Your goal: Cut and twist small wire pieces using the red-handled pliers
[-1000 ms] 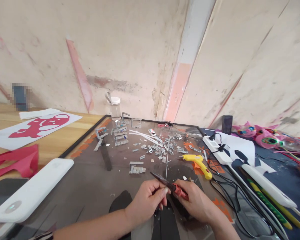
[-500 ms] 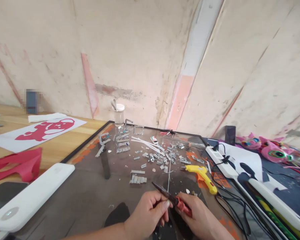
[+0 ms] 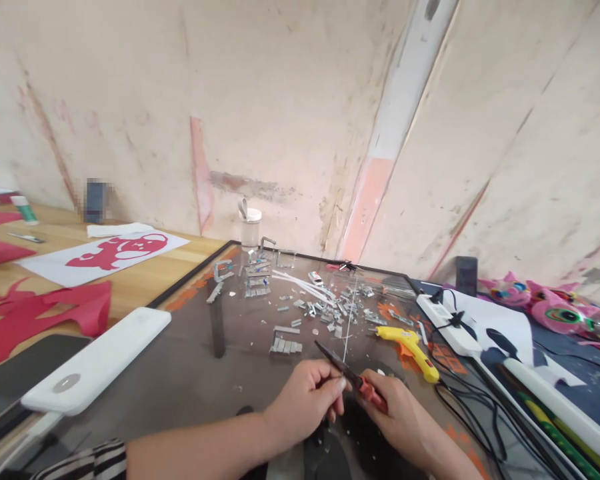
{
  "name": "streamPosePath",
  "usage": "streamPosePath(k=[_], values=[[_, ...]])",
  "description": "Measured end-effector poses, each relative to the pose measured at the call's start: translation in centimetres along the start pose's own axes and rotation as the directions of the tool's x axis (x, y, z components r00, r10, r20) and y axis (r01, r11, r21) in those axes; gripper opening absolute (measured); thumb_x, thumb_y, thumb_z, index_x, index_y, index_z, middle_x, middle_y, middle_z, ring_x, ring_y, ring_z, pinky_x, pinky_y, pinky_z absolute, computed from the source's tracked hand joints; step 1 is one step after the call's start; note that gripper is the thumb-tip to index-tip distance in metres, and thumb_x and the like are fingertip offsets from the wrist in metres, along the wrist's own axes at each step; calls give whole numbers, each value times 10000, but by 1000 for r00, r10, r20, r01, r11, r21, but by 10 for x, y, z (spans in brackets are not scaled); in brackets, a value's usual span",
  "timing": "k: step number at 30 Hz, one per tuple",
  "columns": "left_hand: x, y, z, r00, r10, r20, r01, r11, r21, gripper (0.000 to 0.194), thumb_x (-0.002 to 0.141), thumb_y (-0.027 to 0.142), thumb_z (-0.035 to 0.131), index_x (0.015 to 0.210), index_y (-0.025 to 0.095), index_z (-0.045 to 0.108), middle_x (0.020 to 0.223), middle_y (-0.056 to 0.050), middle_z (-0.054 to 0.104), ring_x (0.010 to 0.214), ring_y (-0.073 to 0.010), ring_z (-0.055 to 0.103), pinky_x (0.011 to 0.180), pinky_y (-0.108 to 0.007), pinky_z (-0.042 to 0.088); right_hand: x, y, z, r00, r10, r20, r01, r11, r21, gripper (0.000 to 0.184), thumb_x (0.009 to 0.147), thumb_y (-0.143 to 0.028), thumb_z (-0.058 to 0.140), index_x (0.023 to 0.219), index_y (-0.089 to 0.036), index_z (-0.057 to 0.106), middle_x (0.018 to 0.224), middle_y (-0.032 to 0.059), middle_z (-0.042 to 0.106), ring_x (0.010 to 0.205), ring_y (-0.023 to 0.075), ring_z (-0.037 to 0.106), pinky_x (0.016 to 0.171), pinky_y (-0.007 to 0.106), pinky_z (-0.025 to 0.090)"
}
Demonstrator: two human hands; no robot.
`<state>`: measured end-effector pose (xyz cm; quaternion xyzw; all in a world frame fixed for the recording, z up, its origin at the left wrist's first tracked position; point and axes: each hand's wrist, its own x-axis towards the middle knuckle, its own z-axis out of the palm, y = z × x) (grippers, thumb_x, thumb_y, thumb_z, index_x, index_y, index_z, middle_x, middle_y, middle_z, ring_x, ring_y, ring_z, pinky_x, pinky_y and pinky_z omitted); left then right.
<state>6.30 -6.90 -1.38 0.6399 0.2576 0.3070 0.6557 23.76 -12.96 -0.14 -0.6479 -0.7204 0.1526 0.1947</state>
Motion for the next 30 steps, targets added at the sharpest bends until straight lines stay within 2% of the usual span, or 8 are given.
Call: streamPosePath(k=[4,8,15,19,30], values=[[-1,0,0,1000,9,-18,-9,1000,0,262,751,387,507,692,136,552,512,23,527,433,-77,447,468,-199,350,-1,-1,0,1000,-9,-5,9,1000,-27,135,810,-236,422,679,-205,419,607,-38,485,561,118,427,532,208,289],[0,-1,0,999,30,-22,-30,999,17,246,763,346,484,656,132,536,512,20,524,431,-69,447,464,-192,343,-1,0,1,1000,-12,-5,12,999,-39,115,798,-217,424,684,-205,419,615,-37,498,570,120,436,540,208,293],[0,-1,1,999,-34,-23,34,999,-1,213,760,316,475,684,128,541,505,23,520,432,-66,438,458,-187,328,2,6,7,1000,-5,5,5,999,-38,115,794,-209,424,681,-209,403,645,-28,536,598,130,473,569,217,317],[1,-2,0,999,-42,-7,42,999,-31,225,749,330,483,638,138,517,499,26,513,420,-67,434,453,-193,331,2,6,7,1000,-4,29,5,999,-36,118,813,-234,417,699,-208,428,639,-28,536,581,126,465,556,214,318],[1,-4,0,999,-35,-2,35,997,-70,191,742,304,472,662,135,514,496,29,508,408,-66,432,442,-191,337,3,11,9,996,-16,86,22,997,-68,259,878,-367,334,742,-202,481,646,-13,542,587,131,469,559,215,333]])
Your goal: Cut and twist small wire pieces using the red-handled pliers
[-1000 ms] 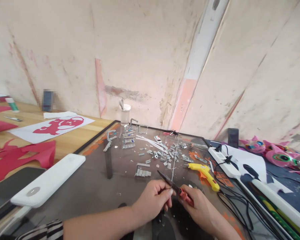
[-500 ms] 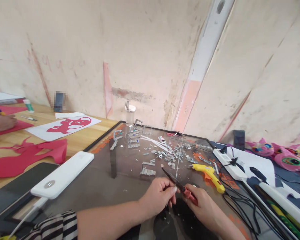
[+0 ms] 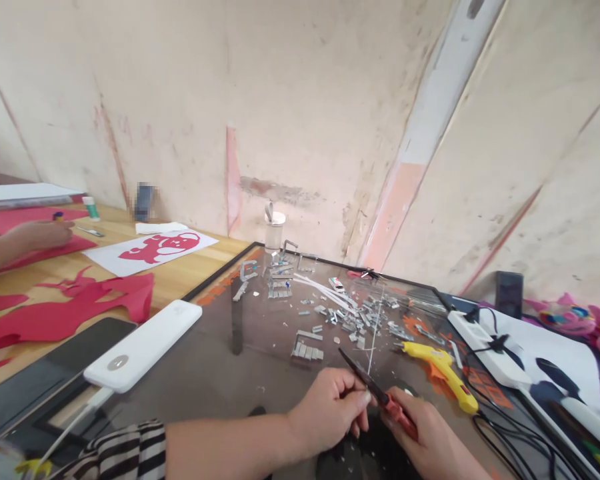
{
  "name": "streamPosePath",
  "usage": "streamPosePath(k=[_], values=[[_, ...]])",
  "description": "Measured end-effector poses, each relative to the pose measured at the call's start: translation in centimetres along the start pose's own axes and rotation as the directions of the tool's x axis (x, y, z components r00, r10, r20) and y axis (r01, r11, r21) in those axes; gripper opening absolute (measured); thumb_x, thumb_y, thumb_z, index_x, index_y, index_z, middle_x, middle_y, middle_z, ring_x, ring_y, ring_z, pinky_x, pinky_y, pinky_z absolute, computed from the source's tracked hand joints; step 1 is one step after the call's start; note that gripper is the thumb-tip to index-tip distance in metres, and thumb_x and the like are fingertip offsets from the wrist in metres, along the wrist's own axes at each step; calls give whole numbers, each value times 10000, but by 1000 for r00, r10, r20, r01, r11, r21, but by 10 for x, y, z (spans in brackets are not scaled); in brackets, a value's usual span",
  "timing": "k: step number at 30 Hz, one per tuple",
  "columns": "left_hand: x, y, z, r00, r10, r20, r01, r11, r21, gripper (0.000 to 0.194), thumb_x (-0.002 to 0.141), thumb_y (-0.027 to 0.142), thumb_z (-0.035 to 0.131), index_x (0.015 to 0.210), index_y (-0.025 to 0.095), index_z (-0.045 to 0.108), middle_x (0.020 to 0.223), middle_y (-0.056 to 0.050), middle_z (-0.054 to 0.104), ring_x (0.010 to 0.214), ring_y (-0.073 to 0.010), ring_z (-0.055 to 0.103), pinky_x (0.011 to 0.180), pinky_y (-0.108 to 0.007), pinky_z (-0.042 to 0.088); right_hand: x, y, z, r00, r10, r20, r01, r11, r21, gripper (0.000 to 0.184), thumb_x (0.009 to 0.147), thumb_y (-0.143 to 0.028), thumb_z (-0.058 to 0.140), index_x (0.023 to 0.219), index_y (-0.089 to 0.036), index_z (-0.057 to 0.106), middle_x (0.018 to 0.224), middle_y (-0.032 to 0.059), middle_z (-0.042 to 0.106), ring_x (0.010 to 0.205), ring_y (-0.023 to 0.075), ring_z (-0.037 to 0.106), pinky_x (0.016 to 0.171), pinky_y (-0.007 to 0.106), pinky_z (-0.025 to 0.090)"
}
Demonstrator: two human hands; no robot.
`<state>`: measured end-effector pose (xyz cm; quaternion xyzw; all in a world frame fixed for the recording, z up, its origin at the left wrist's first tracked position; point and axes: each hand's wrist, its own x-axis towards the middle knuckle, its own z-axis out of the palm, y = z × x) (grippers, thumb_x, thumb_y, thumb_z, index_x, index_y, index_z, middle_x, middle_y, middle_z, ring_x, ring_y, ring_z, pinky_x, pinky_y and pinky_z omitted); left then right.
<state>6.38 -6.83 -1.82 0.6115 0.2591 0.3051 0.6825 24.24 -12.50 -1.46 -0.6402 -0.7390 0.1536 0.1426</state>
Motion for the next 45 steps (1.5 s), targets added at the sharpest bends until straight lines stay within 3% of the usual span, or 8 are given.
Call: streamPosePath(k=[13,22,29,36,40,45], values=[[1,-1,0,1000,-5,-6,5,1000,-10,200,733,315,469,656,135,509,481,31,500,395,-65,421,434,-189,334,1,6,3,1000,-18,12,18,1000,-22,289,896,-385,267,717,-204,406,635,-24,487,573,115,426,545,192,339],[1,2,0,1000,-11,-24,12,1000,5,194,709,321,468,629,146,495,464,38,480,386,-70,407,431,-197,331,3,7,5,999,-36,-33,35,998,-45,252,868,-358,348,681,-202,414,617,-18,522,547,111,446,519,187,337],[0,5,-2,1000,-14,-21,15,999,46,175,722,278,454,654,132,523,468,36,487,388,-60,401,425,-182,326,3,6,5,999,-30,-44,30,999,10,215,839,-341,389,710,-195,480,626,-11,543,569,119,476,544,180,376],[-2,16,-7,999,6,44,-9,998,70,175,701,253,472,697,117,582,470,38,494,397,-54,404,426,-174,316,0,2,0,999,-35,18,33,993,109,176,820,-311,425,734,-178,502,657,-11,546,611,118,494,564,159,402],[0,18,-4,1000,-19,4,19,1000,-15,198,672,300,494,672,121,576,444,39,486,379,-59,392,428,-192,311,1,0,1,997,-32,-64,33,999,12,151,811,-278,407,710,-196,483,635,-2,555,584,133,513,540,182,405],[1,21,5,988,-94,-123,78,989,-128,231,651,356,524,653,129,563,428,45,473,371,-59,367,434,-201,297,5,-1,9,943,-18,-333,-20,994,-109,74,763,-238,431,774,-220,502,699,32,601,601,170,569,539,228,416]])
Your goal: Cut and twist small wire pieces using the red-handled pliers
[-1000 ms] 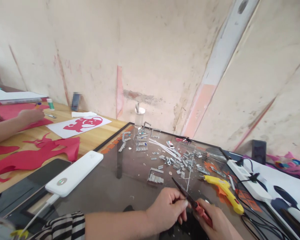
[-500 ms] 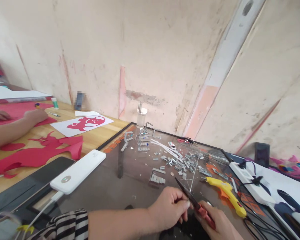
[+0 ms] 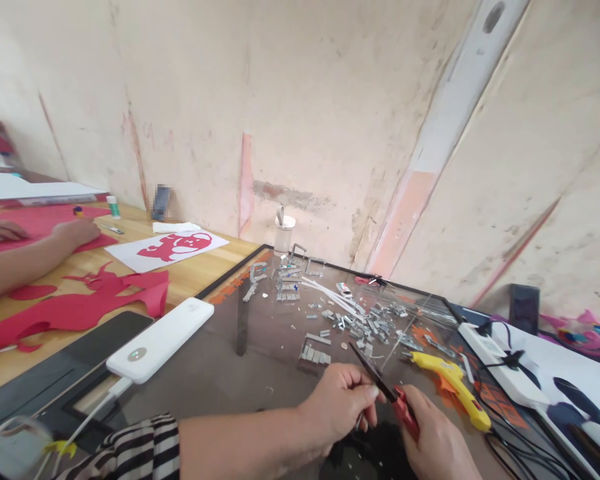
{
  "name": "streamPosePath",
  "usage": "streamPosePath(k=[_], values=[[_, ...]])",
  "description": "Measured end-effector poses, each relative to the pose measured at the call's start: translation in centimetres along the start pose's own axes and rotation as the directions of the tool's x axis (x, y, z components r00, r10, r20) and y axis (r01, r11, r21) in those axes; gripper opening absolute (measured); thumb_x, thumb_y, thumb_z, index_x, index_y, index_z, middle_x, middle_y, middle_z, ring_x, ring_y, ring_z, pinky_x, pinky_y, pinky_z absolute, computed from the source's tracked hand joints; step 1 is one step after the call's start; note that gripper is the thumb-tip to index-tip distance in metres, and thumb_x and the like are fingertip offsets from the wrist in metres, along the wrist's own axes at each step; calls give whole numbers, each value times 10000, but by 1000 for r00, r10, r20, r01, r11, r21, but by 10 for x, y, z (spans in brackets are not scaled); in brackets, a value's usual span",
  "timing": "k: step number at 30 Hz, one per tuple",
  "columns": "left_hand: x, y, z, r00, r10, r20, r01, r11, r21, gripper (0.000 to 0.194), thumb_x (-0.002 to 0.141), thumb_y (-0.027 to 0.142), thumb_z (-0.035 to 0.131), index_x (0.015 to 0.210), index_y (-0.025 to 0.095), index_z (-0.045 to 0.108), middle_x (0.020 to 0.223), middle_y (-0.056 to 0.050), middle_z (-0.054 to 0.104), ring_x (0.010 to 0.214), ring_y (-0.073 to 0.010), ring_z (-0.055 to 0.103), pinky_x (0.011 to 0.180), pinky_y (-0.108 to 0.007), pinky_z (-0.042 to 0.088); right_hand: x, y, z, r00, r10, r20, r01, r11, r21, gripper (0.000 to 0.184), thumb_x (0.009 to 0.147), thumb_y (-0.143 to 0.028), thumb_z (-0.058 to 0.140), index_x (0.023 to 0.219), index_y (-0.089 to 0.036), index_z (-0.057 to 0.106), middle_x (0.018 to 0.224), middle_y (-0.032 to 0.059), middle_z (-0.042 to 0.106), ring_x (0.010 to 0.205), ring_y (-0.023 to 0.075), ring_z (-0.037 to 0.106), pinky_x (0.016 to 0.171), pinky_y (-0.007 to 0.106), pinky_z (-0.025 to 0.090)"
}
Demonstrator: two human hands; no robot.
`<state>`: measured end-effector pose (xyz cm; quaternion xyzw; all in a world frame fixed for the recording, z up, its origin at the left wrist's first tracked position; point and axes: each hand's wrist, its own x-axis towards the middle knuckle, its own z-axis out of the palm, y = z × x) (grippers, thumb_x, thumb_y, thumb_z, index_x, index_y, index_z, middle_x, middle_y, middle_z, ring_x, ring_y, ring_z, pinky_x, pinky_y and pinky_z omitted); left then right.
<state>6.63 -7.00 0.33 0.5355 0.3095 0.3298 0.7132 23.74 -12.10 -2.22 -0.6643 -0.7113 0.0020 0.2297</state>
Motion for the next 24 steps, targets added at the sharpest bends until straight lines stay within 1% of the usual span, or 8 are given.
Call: streamPosePath(k=[2,4,8,11,15,17,22,24], values=[[-2,4,-1,1000,28,5,-28,999,29,218,669,345,515,659,132,560,439,44,476,377,-61,369,435,-200,298,0,-2,1,1000,3,-13,-3,999,41,69,762,-241,429,746,-218,492,649,21,589,560,162,555,513,221,409],[-4,11,-8,993,101,68,-108,987,116,195,697,318,497,646,138,551,457,41,482,392,-66,382,433,-198,297,-1,-5,-2,997,-11,73,0,989,148,111,786,-259,408,712,-211,474,613,5,572,544,144,537,505,202,407],[-5,24,-21,933,200,301,-297,899,323,183,717,255,510,595,132,570,504,27,512,452,-63,401,464,-191,302,-3,-12,-10,979,-55,196,-7,954,300,179,809,-322,406,706,-193,474,644,-2,566,598,130,530,544,181,415],[-2,21,-17,952,146,269,-221,935,277,183,712,272,509,618,129,574,486,29,504,424,-64,407,458,-194,321,-3,-13,-11,982,-35,183,-15,964,264,160,810,-293,395,705,-195,466,616,-11,541,562,124,502,520,184,391],[3,9,-1,993,71,95,-79,993,91,192,688,310,506,642,130,554,450,36,488,377,-59,374,426,-194,296,-4,-10,-6,998,56,-4,-55,996,76,81,778,-211,384,727,-215,446,613,-2,540,538,144,511,518,214,372],[4,7,0,994,69,82,-76,994,76,192,691,311,504,640,131,547,455,38,487,385,-58,379,435,-192,303,-3,-10,-4,996,73,-48,-71,997,40,79,779,-208,376,765,-216,453,656,13,555,576,159,529,542,228,381],[2,19,-21,945,206,255,-287,895,340,190,718,233,490,567,134,548,505,22,514,461,-68,417,482,-193,320,-2,-13,-9,984,-4,181,-40,970,240,185,813,-324,383,669,-211,409,593,-19,513,552,126,490,523,191,393],[0,21,-24,933,222,284,-320,873,368,194,724,233,494,574,132,565,518,21,522,488,-71,428,499,-189,327,-2,-12,-11,977,-25,212,-42,951,306,202,805,-350,407,667,-204,425,616,-16,535,582,126,507,536,184,403]])
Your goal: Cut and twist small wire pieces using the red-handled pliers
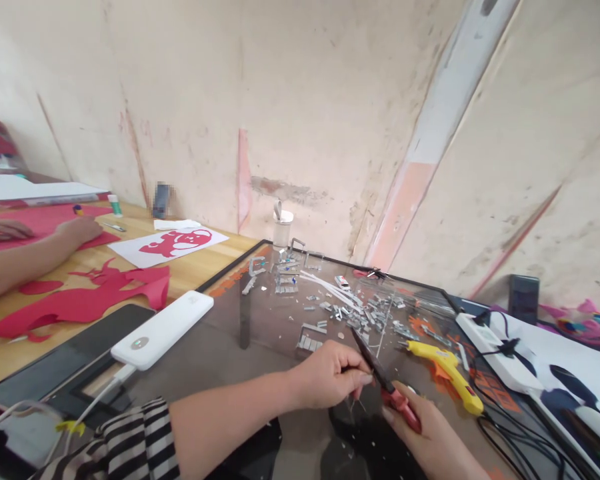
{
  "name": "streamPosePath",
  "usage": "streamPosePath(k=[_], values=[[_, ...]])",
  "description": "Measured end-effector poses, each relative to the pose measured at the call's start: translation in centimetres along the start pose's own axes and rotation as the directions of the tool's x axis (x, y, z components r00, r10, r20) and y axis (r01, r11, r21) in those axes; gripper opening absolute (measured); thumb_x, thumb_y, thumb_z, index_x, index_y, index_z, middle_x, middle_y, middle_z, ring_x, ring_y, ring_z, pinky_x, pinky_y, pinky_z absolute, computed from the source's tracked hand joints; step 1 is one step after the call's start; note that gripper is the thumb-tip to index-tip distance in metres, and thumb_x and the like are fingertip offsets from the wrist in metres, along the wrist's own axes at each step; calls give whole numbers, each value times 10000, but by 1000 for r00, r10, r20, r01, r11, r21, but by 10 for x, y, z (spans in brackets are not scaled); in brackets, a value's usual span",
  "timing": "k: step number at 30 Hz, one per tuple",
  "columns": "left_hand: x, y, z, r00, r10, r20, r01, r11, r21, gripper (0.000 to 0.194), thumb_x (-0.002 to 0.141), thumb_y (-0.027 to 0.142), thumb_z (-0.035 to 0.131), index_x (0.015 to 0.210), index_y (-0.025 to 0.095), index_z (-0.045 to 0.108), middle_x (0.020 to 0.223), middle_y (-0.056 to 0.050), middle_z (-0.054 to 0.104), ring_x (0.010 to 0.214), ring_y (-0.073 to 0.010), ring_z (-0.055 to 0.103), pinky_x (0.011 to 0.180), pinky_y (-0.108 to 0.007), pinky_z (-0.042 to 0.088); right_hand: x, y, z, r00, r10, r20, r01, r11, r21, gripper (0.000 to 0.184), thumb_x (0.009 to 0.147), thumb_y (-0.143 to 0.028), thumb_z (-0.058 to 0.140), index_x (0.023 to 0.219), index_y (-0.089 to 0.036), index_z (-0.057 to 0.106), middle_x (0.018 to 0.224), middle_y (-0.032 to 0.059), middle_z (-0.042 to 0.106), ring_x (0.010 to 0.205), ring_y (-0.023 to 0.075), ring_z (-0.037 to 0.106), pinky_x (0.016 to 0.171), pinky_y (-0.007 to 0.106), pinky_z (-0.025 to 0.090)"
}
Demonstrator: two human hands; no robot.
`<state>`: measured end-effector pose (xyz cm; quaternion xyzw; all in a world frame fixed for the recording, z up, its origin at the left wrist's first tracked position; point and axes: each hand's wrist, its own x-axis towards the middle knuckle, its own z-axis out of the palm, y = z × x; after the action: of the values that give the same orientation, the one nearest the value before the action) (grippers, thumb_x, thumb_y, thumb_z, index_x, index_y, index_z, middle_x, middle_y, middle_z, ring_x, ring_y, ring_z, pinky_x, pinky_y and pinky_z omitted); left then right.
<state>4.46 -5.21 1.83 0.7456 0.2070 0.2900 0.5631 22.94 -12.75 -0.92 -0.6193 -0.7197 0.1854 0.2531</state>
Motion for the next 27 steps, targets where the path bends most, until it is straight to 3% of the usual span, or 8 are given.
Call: streamPosePath(k=[2,5,8,15,19,21,24,27], values=[[1,0,5,998,-49,-27,48,998,-40,188,722,248,493,606,131,584,512,22,520,478,-69,427,484,-184,323,0,3,0,1000,10,-14,-10,1000,-12,187,811,-335,393,690,-202,444,621,-8,546,578,131,513,530,190,401],[4,-3,20,975,-206,-86,180,953,-243,211,710,306,489,685,127,597,465,37,490,397,-61,387,432,-184,303,1,11,5,994,28,-106,-44,987,-152,107,789,-266,388,729,-210,457,610,2,550,541,145,516,508,211,387],[6,-8,25,967,-229,-109,182,927,-328,210,700,320,494,667,126,567,450,36,485,381,-62,378,429,-189,315,2,14,8,977,28,-209,-78,969,-234,84,773,-235,396,784,-214,477,670,27,582,582,169,543,535,235,392],[3,-8,0,999,20,-28,-18,998,55,180,724,194,472,570,136,545,527,16,515,517,-79,454,520,-189,340,2,5,5,999,-29,-39,28,1000,-12,211,810,-354,422,682,-196,478,617,-2,572,570,133,514,518,184,397],[3,-9,13,994,-66,-84,62,997,-49,191,741,222,449,588,139,527,502,23,502,449,-68,407,457,-183,305,2,13,9,998,3,-65,-8,996,-91,204,824,-336,384,685,-205,455,586,-9,547,529,130,496,503,193,383],[4,-11,22,984,-139,-111,121,980,-156,182,746,252,447,620,143,518,486,29,488,418,-69,396,436,-184,303,2,16,12,987,19,-158,-47,984,-173,175,824,-314,363,720,-211,459,610,2,551,533,142,498,510,214,376],[5,-12,24,984,-137,-115,113,975,-189,191,757,273,447,637,144,520,486,30,480,416,-71,394,438,-188,312,2,13,12,967,23,-254,-78,975,-206,144,813,-292,363,761,-212,472,662,20,566,574,159,513,538,232,379],[4,-8,10,996,-62,-60,58,997,-59,200,761,248,455,612,140,534,500,26,484,447,-72,400,465,-191,316,2,6,8,995,24,-102,-33,995,-90,175,812,-327,394,723,-205,481,616,-2,554,558,140,505,521,203,385]])
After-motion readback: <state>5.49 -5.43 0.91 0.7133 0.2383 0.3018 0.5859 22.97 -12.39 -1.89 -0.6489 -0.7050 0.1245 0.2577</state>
